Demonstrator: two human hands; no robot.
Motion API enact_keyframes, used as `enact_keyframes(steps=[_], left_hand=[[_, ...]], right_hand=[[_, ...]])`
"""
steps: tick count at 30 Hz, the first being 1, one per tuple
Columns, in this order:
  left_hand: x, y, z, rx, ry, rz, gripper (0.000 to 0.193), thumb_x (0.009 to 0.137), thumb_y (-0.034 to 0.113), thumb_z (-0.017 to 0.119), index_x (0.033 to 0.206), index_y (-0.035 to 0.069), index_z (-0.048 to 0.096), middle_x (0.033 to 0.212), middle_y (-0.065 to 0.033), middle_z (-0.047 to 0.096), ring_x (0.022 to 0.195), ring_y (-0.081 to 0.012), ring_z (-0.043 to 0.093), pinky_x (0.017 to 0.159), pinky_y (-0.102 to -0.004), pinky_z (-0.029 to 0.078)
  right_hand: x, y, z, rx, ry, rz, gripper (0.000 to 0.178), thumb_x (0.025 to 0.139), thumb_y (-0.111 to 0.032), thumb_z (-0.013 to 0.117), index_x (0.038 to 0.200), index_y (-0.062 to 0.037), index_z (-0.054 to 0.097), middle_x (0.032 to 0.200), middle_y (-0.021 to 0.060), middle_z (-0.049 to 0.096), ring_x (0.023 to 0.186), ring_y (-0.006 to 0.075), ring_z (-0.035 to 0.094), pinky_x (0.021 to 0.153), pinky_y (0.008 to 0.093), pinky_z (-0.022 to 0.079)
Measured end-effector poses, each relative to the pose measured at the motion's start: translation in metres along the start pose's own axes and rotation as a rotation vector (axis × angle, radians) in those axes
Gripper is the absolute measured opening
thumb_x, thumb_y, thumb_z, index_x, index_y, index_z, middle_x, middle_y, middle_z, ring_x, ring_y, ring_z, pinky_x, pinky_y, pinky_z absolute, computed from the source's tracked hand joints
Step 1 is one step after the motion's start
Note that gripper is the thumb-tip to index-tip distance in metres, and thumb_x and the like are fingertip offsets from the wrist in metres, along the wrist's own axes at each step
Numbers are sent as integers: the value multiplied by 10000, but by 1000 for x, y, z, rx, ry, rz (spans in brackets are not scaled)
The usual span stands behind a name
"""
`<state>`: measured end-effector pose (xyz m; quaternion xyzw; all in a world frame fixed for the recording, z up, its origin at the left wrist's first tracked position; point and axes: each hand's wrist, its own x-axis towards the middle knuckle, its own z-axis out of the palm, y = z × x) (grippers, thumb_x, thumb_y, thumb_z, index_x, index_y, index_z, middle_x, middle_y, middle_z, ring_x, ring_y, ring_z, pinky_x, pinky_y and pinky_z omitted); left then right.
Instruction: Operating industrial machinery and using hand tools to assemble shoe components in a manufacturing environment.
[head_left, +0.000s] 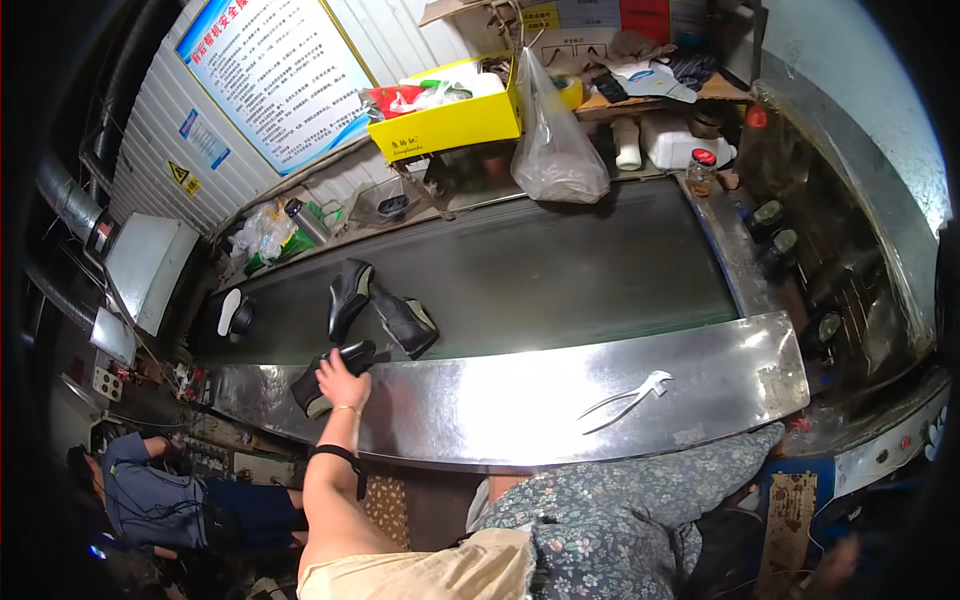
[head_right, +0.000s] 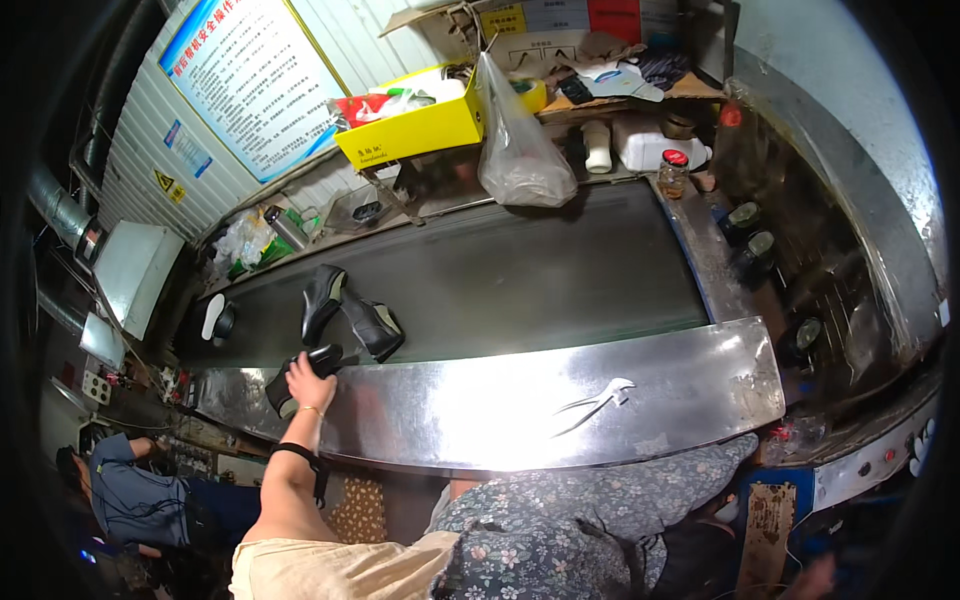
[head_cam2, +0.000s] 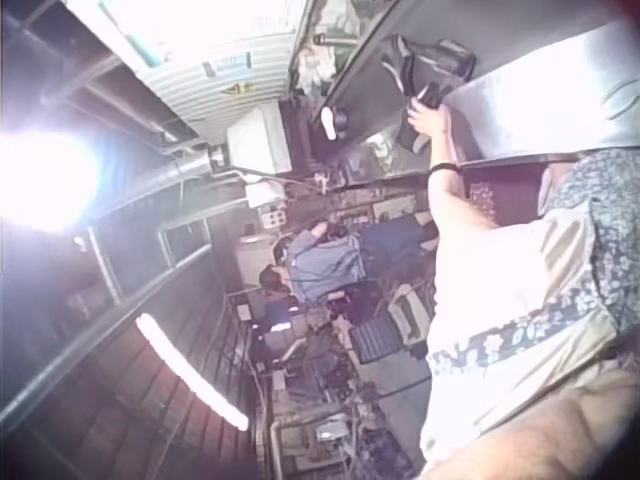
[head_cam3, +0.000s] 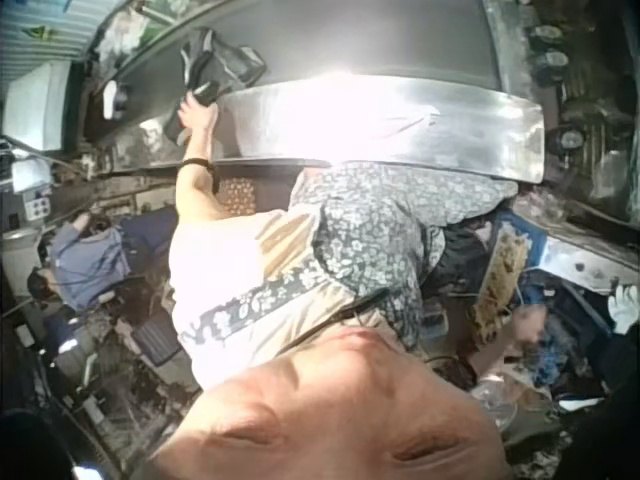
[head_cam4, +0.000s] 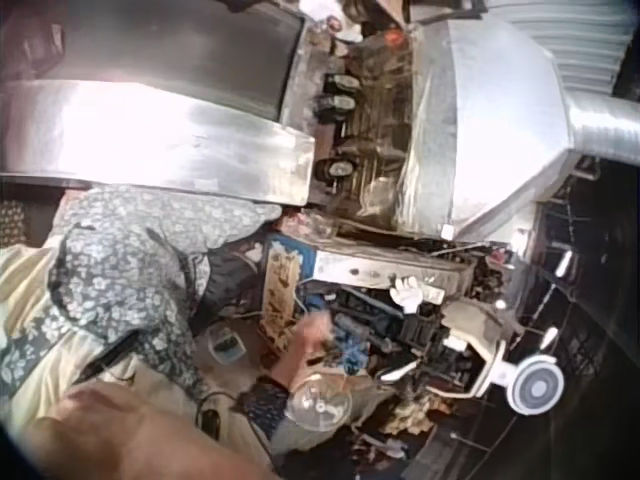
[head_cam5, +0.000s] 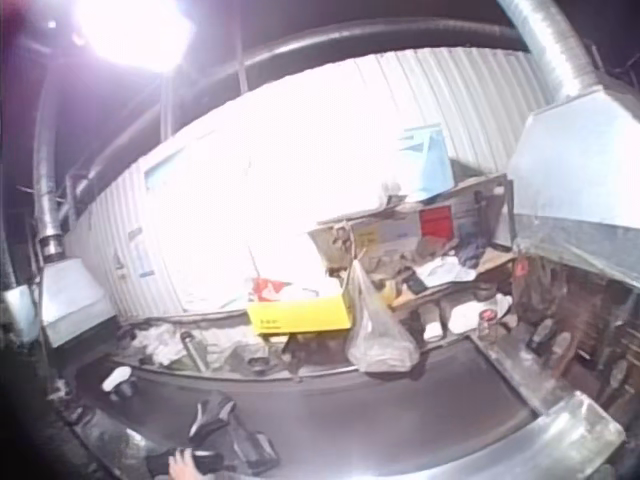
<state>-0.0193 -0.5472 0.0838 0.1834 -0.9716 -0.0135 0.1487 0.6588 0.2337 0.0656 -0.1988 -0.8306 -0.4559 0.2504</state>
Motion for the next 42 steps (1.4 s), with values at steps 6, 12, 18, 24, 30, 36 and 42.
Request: enact_keyframes(steps=[6,12,18,24,30,36,42], left_hand=[[60,7,-35,192,-429,377,784,692,579,734,1274,78,581,1329,-197,543,1229,-378,501,1059,-448,391],[26,-54,-4,292,86,171,676,752,549,715,1265,121,616,1406,-206,486,1309,-378,426,1090,-531,322],[-2,-87,54,-799,-283,-513,836,706,214,803,1326,-148,375,1189,-251,583,1020,-324,625,842,-445,502],[-85,26,-38,-1593,-837,-481,274,881,122,662,1092,-50,634,971,-116,697,847,-238,689,772,-373,565],[-196,162,-116,-1560,-1392,-118,431,853,184,674,1199,-56,583,1026,-137,692,910,-255,693,816,-378,574],[-287,247,-124,-1108,-1745,956,628,866,216,737,1362,-40,450,1264,-92,578,1183,-192,527,1032,-345,421],[-355,332,-86,-869,-2049,879,574,903,378,705,1201,-95,576,1090,-126,683,996,-172,639,881,-310,505]], right_hand=[[-63,-267,-35,961,-606,638,216,865,-17,616,1075,-25,664,1181,209,622,1121,370,572,983,436,454],[10,-282,-59,1201,-747,793,183,860,-28,588,1013,29,669,1134,209,648,1091,381,582,973,444,456],[-15,-281,-24,1236,-660,667,194,863,-47,606,1025,37,673,1110,204,661,1090,355,601,979,416,459],[107,-220,-27,1350,-566,820,280,1003,-119,507,1204,42,616,1186,152,656,1121,220,601,950,311,465],[291,-252,-122,2164,-559,788,483,945,-90,616,1395,7,470,1295,126,600,1110,192,606,957,324,492],[325,-250,-193,1739,-430,837,433,930,-56,619,1342,25,519,1157,174,683,1009,176,667,869,294,523],[217,-274,-158,1528,-392,1070,553,873,-188,714,1350,-5,502,1266,225,618,1171,296,623,978,352,497]])
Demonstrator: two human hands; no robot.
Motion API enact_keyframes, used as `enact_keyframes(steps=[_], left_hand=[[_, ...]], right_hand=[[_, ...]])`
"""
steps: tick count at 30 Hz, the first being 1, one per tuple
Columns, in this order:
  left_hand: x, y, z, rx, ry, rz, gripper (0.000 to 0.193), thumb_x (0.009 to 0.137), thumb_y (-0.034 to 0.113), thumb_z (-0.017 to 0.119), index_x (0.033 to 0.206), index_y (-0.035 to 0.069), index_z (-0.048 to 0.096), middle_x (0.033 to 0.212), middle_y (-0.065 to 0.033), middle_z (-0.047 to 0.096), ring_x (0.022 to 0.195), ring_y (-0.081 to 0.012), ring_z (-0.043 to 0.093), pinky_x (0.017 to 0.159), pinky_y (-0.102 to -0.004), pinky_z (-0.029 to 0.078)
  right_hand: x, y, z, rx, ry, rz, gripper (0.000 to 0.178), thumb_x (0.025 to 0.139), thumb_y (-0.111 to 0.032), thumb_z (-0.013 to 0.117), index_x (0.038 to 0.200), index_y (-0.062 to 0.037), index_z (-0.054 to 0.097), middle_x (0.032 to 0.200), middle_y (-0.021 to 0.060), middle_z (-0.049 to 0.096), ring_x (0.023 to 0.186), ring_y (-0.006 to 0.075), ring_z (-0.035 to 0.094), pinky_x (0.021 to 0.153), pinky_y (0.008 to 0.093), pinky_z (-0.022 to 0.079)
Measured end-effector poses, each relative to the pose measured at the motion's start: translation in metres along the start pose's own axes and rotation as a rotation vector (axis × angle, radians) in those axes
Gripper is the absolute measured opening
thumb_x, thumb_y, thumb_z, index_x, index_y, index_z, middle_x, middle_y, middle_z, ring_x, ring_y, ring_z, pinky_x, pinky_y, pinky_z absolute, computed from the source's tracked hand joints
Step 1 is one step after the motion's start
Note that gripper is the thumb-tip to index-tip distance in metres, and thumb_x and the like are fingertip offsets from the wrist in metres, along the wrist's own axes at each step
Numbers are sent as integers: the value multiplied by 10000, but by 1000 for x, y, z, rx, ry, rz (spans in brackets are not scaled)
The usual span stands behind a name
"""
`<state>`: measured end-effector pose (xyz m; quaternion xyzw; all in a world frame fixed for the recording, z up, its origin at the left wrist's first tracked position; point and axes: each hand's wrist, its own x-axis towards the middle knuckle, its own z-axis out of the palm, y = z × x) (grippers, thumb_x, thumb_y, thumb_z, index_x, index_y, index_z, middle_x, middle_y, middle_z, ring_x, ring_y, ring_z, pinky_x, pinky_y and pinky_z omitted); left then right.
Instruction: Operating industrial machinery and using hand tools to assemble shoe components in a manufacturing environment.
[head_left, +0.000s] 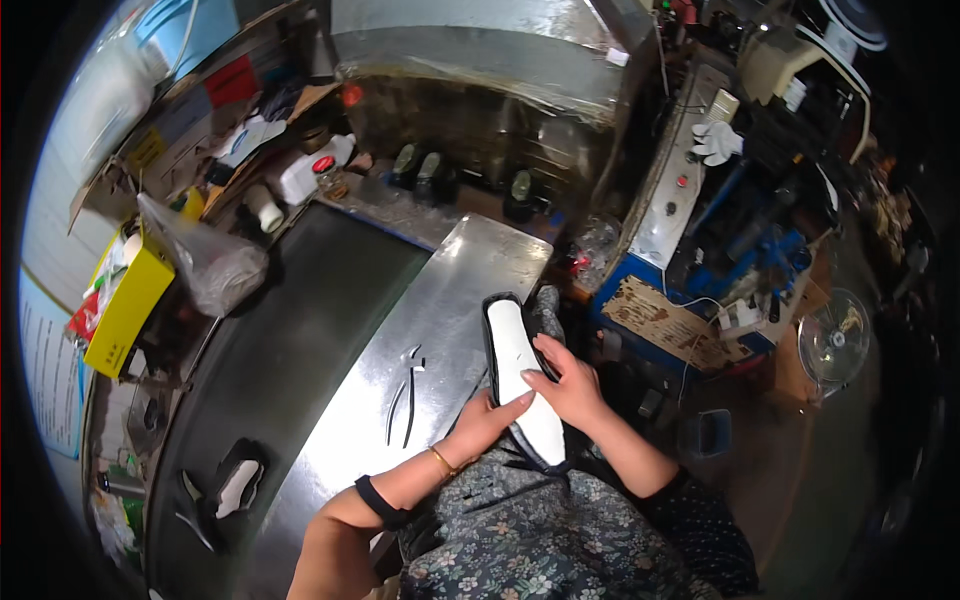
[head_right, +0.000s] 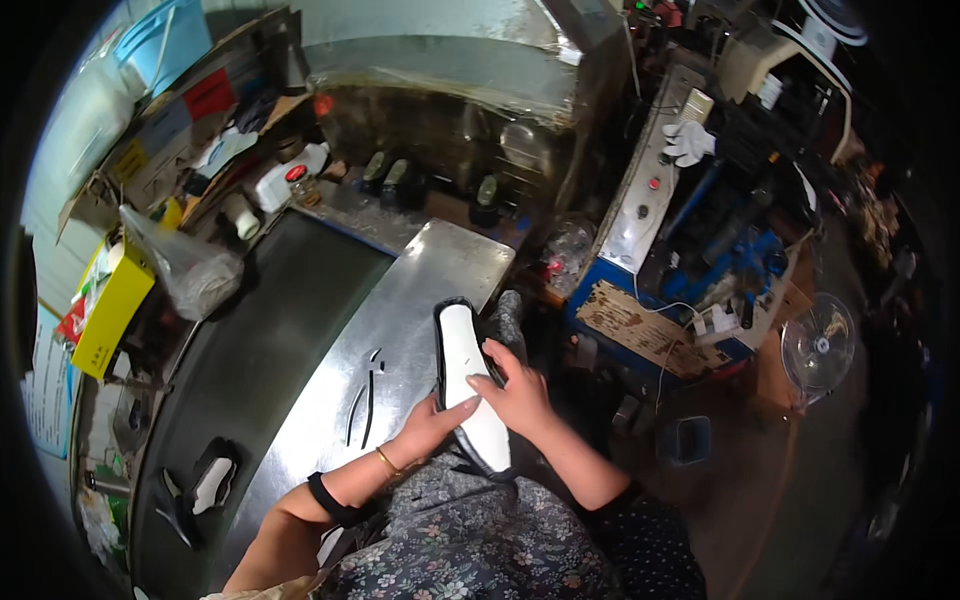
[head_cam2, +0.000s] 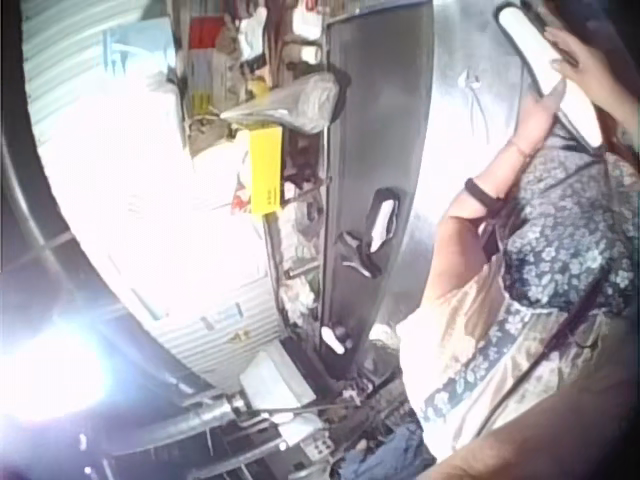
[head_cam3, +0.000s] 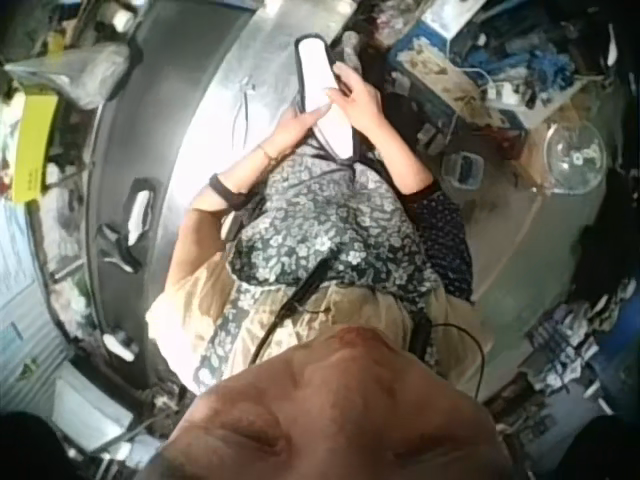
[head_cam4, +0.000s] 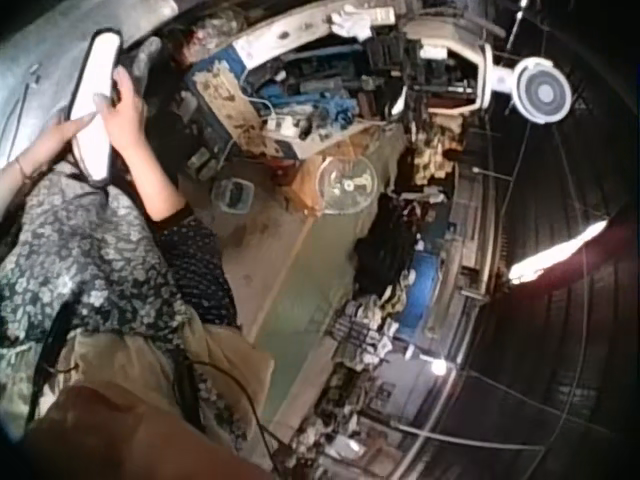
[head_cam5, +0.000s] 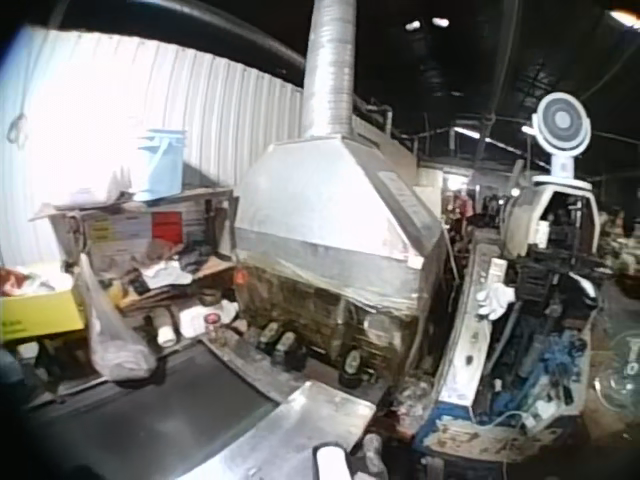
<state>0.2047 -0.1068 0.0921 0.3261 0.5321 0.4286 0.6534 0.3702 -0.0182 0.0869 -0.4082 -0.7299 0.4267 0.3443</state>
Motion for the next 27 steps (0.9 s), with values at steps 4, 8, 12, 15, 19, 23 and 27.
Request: enact_keyframes(steps=[4,8,12,15,19,23,27], left_hand=[[15,-26,-5,233,-28,120,755,831,446,756,1255,-126,504,1131,-213,670,1043,-257,659,902,-349,502],[4,-23,-8,521,-52,54,843,811,415,779,1354,-113,408,1192,-276,619,1132,-348,620,982,-373,467],[33,10,-5,676,281,594,953,824,254,794,1497,-58,195,1437,-224,424,1303,-272,451,1082,-374,375],[76,42,-21,-131,48,326,662,910,305,689,1431,7,411,1340,-113,535,1168,-213,552,1031,-363,424],[117,29,-29,-364,-42,130,480,975,454,544,1200,38,624,1164,-93,647,1074,-209,596,983,-366,459],[132,15,-17,-335,146,-25,381,967,379,552,1108,37,645,1067,-128,681,949,-235,650,873,-367,515],[125,13,-13,-560,28,-96,334,952,309,550,1113,26,624,949,-132,696,823,-257,686,754,-377,566]], right_hand=[[-3,38,5,57,219,153,588,865,-276,724,1342,-8,509,1198,220,648,1086,305,658,922,379,517],[-9,28,-10,-386,124,38,358,933,-222,600,1206,8,614,987,264,676,940,392,673,812,431,534],[-12,19,-22,-185,53,-24,309,927,-178,584,1170,9,621,974,270,668,899,431,656,786,465,534],[-5,13,-25,-308,-121,-132,364,939,-239,575,1240,-36,585,979,268,669,915,440,652,793,485,531],[35,-7,-20,-345,13,-236,572,939,-379,583,1420,-127,400,1007,265,667,943,473,633,819,516,515],[67,-10,-20,-380,-73,-340,329,903,-356,639,1114,-105,668,963,151,704,855,348,678,714,436,544],[65,-22,-28,-308,-109,-337,281,882,-333,670,1026,-97,718,901,138,716,809,335,689,711,410,550]])
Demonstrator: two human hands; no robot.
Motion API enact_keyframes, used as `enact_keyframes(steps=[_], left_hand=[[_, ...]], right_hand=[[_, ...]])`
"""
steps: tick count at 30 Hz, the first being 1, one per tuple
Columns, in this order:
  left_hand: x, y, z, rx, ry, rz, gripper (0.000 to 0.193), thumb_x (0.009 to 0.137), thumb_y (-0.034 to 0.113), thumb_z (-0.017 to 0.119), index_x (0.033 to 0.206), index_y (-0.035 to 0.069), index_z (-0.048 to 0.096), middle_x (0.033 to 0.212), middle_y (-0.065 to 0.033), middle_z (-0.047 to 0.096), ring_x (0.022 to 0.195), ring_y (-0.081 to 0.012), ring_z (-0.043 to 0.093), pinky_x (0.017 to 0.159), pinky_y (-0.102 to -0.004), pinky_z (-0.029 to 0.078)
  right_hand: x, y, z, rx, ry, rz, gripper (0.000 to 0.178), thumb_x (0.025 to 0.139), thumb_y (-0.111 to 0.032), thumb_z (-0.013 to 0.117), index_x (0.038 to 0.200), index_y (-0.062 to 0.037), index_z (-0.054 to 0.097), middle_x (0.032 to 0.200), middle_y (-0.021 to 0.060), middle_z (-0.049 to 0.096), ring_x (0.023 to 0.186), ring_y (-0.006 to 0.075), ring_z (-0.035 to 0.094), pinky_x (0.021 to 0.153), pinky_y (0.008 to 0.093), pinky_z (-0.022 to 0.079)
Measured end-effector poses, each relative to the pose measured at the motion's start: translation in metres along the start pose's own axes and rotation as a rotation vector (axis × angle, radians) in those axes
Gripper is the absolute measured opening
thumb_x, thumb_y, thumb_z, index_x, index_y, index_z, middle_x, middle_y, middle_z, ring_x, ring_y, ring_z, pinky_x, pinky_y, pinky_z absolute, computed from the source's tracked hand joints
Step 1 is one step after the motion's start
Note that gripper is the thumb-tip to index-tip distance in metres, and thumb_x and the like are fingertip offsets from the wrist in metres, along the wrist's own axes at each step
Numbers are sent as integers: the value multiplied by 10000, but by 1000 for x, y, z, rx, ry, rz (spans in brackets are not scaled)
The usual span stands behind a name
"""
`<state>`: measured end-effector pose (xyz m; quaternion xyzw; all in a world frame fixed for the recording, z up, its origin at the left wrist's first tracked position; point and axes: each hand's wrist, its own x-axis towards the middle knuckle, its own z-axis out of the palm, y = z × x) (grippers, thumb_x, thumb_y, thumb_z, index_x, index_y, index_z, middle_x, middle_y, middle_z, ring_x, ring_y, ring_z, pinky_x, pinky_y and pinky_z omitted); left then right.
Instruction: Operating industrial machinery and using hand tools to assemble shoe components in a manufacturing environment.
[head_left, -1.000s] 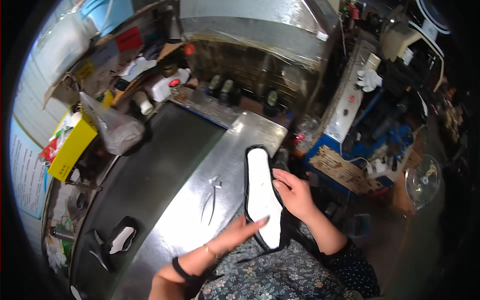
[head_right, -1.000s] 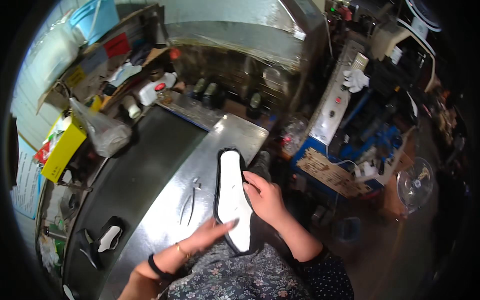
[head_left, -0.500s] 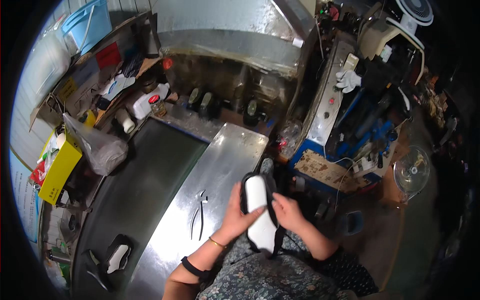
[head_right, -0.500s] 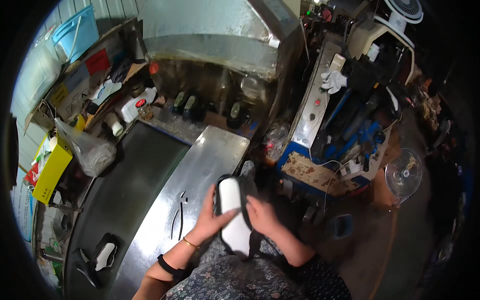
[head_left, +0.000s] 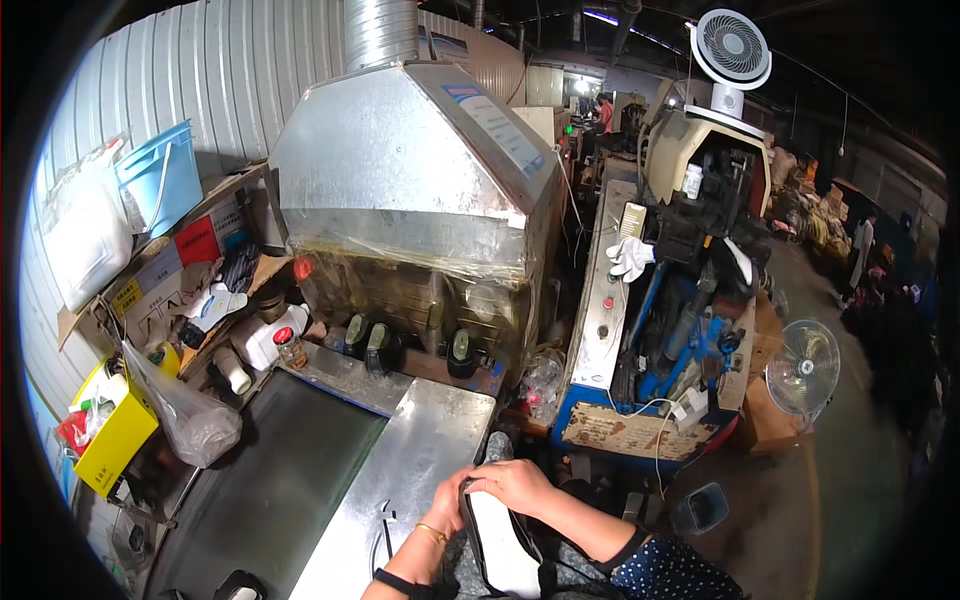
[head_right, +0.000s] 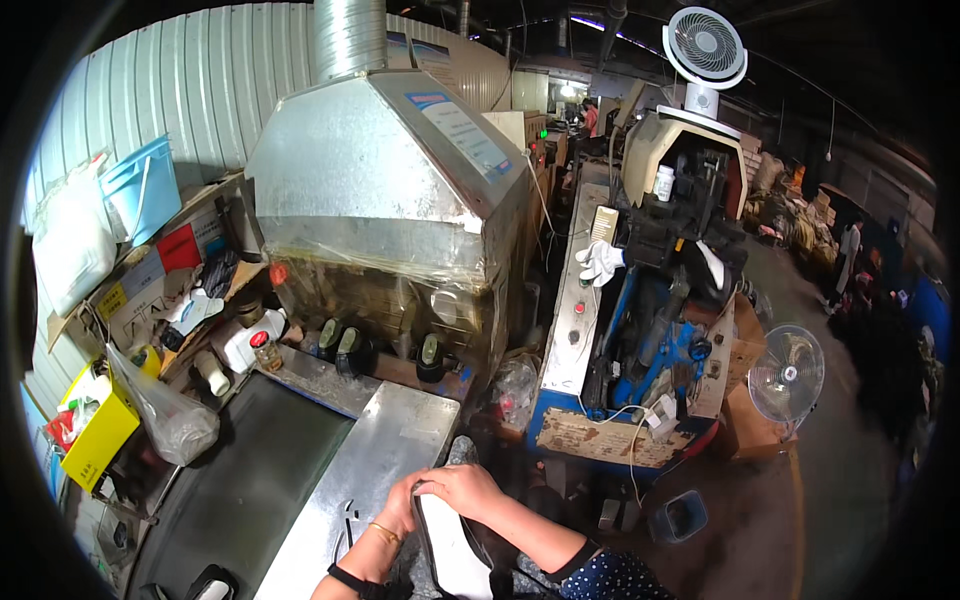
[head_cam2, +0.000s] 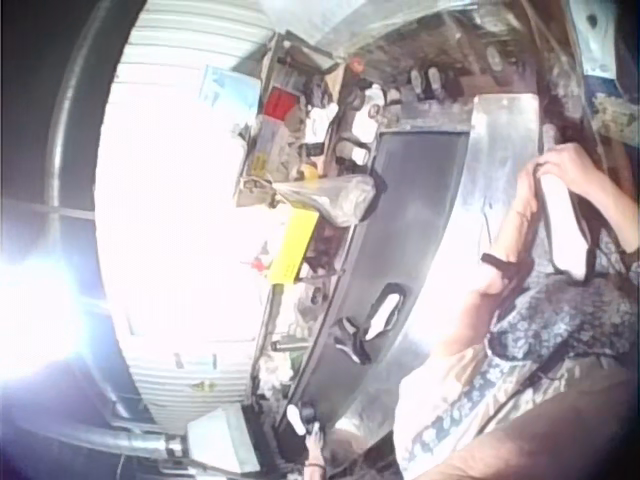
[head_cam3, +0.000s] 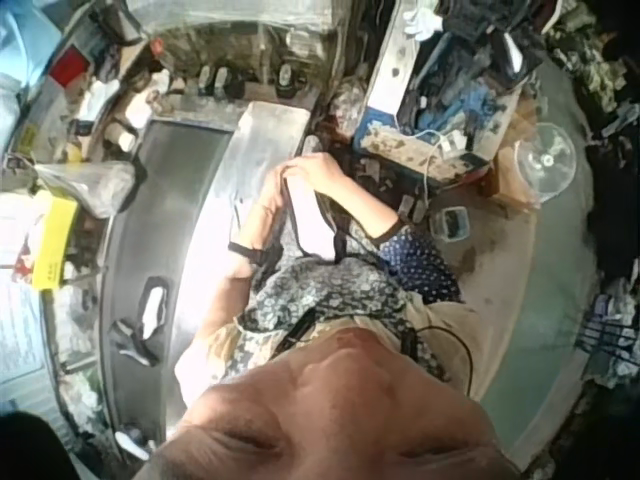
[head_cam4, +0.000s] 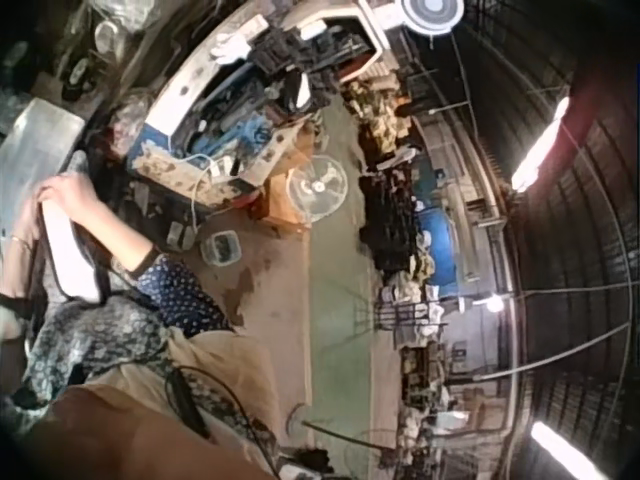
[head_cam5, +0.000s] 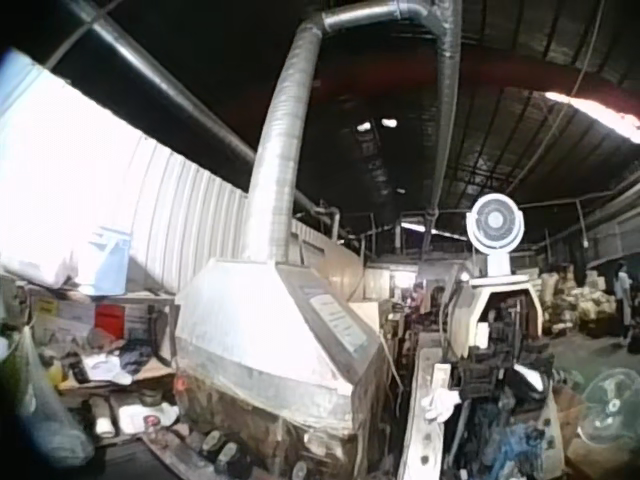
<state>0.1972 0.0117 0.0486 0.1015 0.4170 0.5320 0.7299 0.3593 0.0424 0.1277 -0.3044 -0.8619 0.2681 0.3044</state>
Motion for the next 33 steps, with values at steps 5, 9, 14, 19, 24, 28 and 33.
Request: enact_keyframes(steps=[5,9,14,19,24,28,33], left_hand=[[-12,2,10,64,-77,-4,313,989,214,418,1136,5,598,973,-138,688,843,-247,689,764,-352,573],[-20,-1,18,105,-10,-32,326,1000,216,401,1148,-2,592,1004,-143,684,853,-248,686,778,-357,570],[-31,-15,27,139,181,98,381,1022,286,407,1183,-6,590,1061,-141,663,950,-234,650,855,-363,528],[-39,-12,12,1052,126,785,460,791,169,768,1173,9,569,1154,-154,623,1089,-253,592,946,-358,468],[-45,16,29,587,-116,333,375,884,91,690,1233,70,553,1005,2,638,869,-71,576,758,-227,479],[-30,0,11,591,-136,371,450,857,107,739,1259,84,537,985,-4,642,859,-83,579,744,-235,483],[-26,-3,14,642,-58,339,458,850,97,739,1255,68,529,976,-27,645,837,-91,586,718,-243,490]], right_hand=[[4,6,-14,203,-89,15,274,855,-319,715,990,-84,750,931,141,725,824,292,711,753,359,551],[8,-4,-30,266,-226,127,282,842,-315,732,991,-76,751,930,134,727,819,273,717,751,342,550],[-28,13,4,378,-115,342,400,879,-209,717,1238,-55,631,1150,122,692,1039,166,657,898,294,505],[-128,24,59,510,165,677,287,949,-246,634,1115,-14,660,952,149,694,930,158,631,882,340,485],[-103,25,10,845,-5,668,206,959,-202,646,938,-2,693,732,-85,572,657,11,449,582,206,378],[-125,41,73,850,-10,1222,814,976,-675,300,1315,22,552,1289,156,604,1140,238,592,950,374,468],[-105,28,57,81,-204,686,546,1008,-432,400,1062,64,622,927,232,693,893,403,670,827,444,525]])
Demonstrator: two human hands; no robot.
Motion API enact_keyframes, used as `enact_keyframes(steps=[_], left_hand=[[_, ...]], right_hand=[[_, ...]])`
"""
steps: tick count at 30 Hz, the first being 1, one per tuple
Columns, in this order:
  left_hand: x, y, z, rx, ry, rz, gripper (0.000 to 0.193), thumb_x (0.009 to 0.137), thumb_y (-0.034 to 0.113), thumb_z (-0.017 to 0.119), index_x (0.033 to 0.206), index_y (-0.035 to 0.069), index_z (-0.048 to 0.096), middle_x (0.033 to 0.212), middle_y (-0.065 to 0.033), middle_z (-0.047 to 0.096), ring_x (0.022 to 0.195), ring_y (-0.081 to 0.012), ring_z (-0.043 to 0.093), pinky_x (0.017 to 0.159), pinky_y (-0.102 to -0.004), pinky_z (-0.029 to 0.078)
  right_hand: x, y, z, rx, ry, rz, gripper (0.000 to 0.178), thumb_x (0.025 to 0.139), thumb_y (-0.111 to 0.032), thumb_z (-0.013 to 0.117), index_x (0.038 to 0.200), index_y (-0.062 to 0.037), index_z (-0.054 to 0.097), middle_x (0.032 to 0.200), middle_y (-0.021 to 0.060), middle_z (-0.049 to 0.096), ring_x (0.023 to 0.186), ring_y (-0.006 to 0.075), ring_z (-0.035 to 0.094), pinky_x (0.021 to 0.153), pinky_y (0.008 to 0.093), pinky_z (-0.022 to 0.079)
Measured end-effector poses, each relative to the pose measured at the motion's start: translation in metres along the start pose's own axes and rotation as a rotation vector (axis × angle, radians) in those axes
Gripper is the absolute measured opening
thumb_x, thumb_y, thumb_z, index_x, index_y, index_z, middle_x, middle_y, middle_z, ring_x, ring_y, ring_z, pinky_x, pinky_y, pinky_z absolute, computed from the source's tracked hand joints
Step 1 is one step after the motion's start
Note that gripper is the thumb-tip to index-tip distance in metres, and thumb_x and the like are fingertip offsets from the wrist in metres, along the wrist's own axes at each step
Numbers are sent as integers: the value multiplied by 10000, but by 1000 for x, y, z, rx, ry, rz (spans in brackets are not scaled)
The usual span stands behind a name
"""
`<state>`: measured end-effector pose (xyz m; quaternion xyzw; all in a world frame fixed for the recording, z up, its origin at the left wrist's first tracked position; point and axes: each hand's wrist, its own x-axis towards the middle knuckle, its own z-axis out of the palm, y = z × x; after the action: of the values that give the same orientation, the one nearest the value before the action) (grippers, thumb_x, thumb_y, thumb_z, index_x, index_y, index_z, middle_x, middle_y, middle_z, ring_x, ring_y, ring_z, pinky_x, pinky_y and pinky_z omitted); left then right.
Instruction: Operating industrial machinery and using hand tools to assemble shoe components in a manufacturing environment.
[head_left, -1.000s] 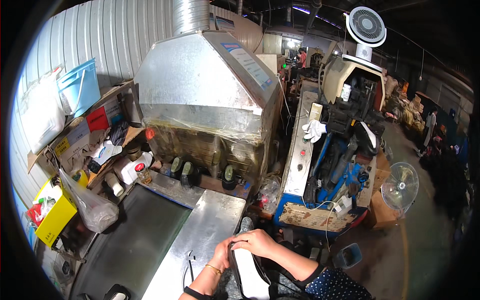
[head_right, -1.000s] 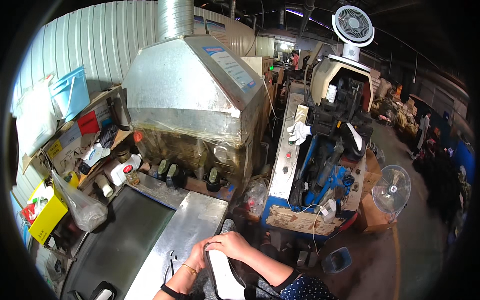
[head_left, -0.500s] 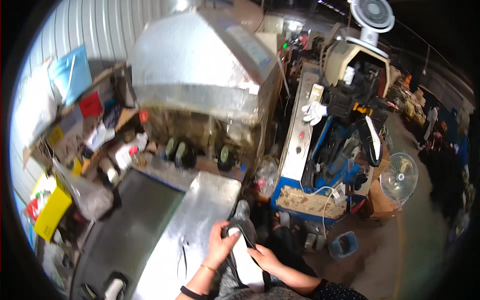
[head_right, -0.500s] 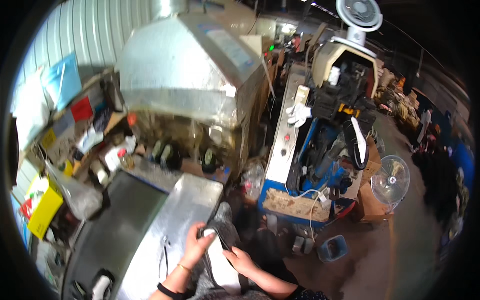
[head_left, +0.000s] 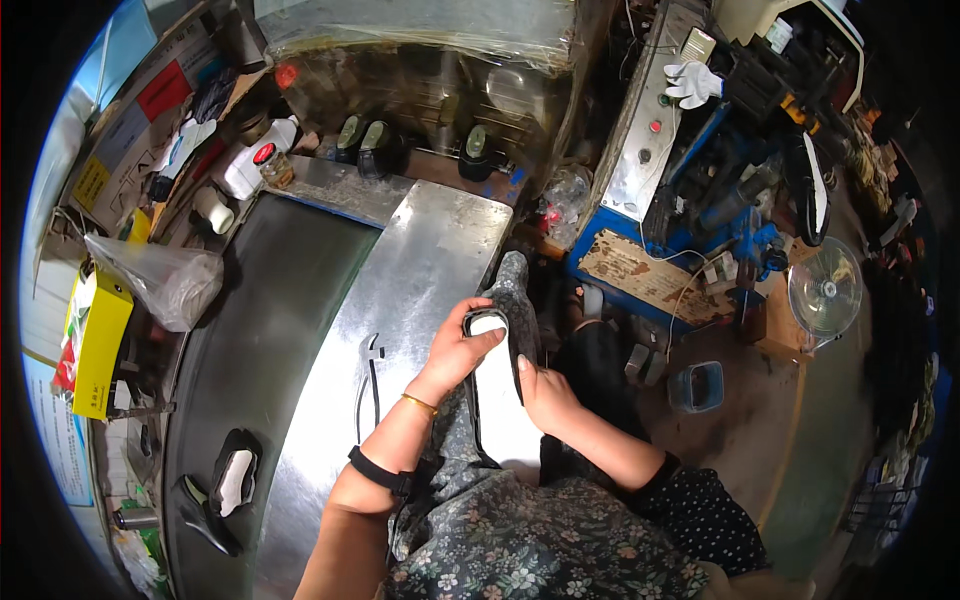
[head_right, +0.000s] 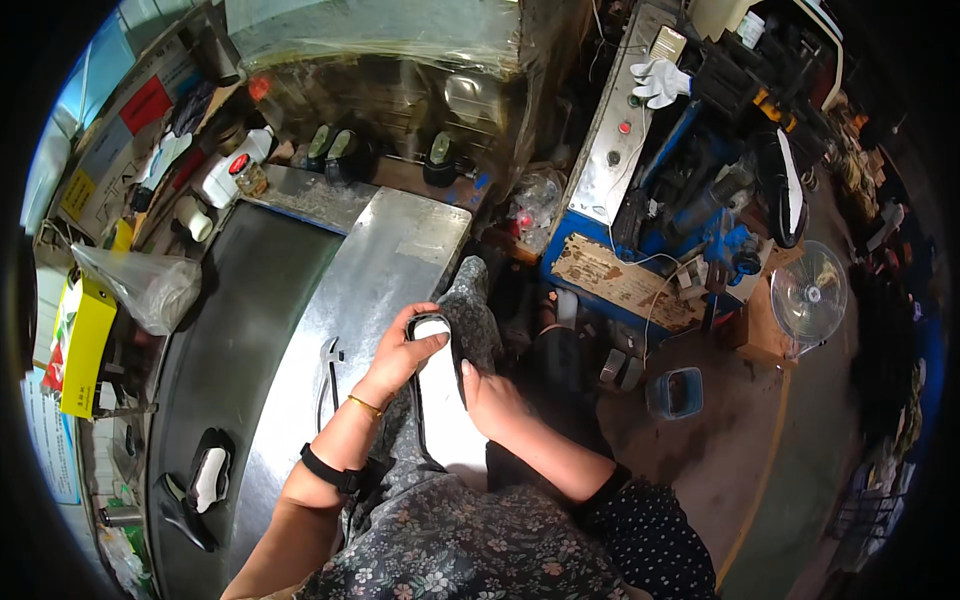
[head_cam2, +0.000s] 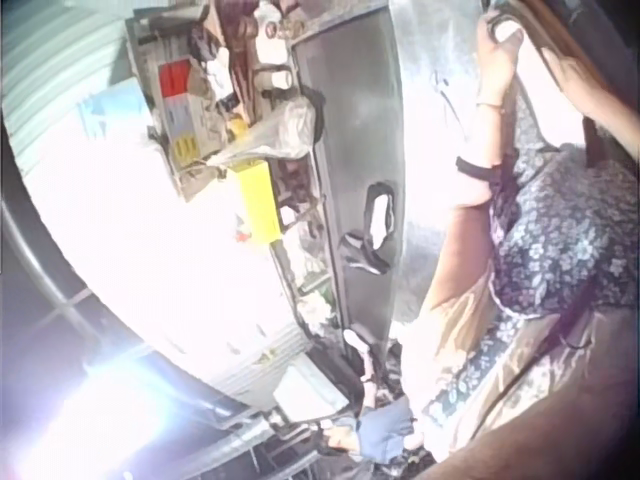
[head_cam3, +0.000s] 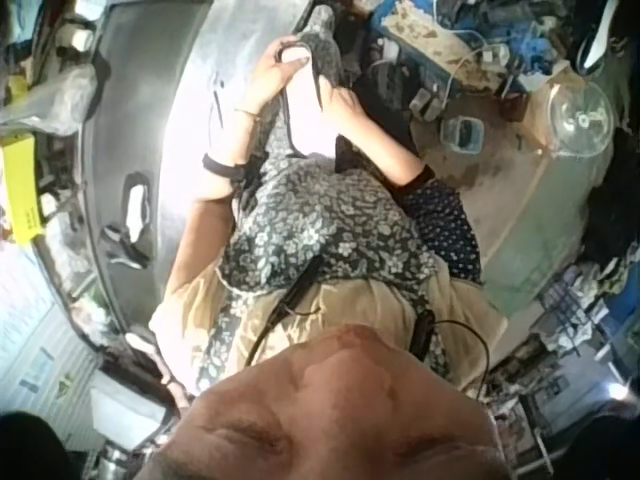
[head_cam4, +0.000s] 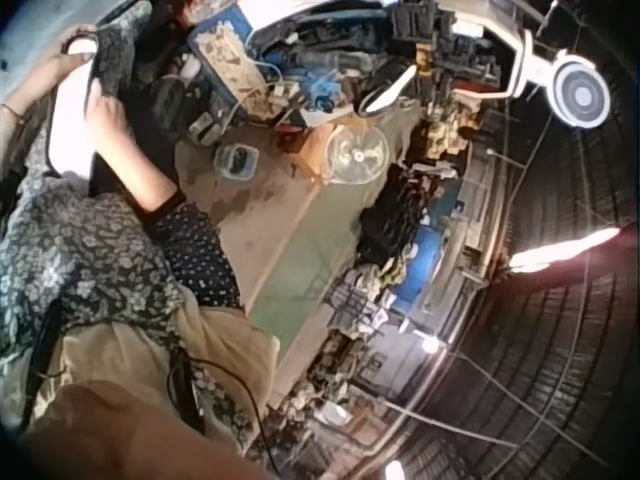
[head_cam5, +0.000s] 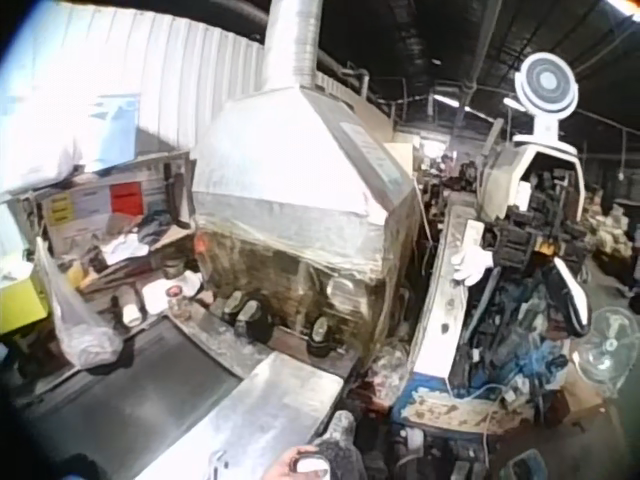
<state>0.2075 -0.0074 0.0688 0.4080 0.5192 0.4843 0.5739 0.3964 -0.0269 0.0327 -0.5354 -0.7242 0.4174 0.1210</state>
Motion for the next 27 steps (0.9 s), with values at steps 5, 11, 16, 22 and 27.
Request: enact_keyframes(steps=[5,11,16,22,27], left_hand=[[11,-11,0,44,21,-47,499,856,80,726,1296,57,493,981,-35,636,827,-118,593,732,-249,496],[13,-3,-6,32,-129,-4,525,880,112,707,1346,45,475,1105,-48,629,985,-144,603,888,-282,490],[-11,-43,-7,-588,239,-197,565,1025,425,444,1367,-22,489,1343,-165,561,1226,-257,541,1070,-336,389],[-25,44,7,1315,281,-247,562,1034,400,304,1004,-41,652,911,-322,662,849,-456,653,805,-492,521],[-27,23,-45,704,-179,-345,737,1004,614,241,1286,7,549,919,-264,682,575,-256,670,721,-395,536]], right_hand=[[2,-37,-15,-584,347,-305,180,922,-178,501,860,-29,581,705,115,603,714,340,659,680,447,548],[-24,34,16,560,-182,29,699,1031,-417,427,1522,12,175,1475,276,380,1396,350,358,1143,408,283],[-18,-23,3,943,-181,83,772,1016,-424,473,1525,37,121,1507,244,327,1391,307,347,1131,374,296],[-14,-63,7,205,-91,136,838,1016,-483,418,1499,106,70,1529,330,238,1425,375,293,1143,403,273],[-7,-29,28,472,-23,39,804,1017,-468,415,1502,91,102,1524,321,254,1428,385,278,1153,404,248]])
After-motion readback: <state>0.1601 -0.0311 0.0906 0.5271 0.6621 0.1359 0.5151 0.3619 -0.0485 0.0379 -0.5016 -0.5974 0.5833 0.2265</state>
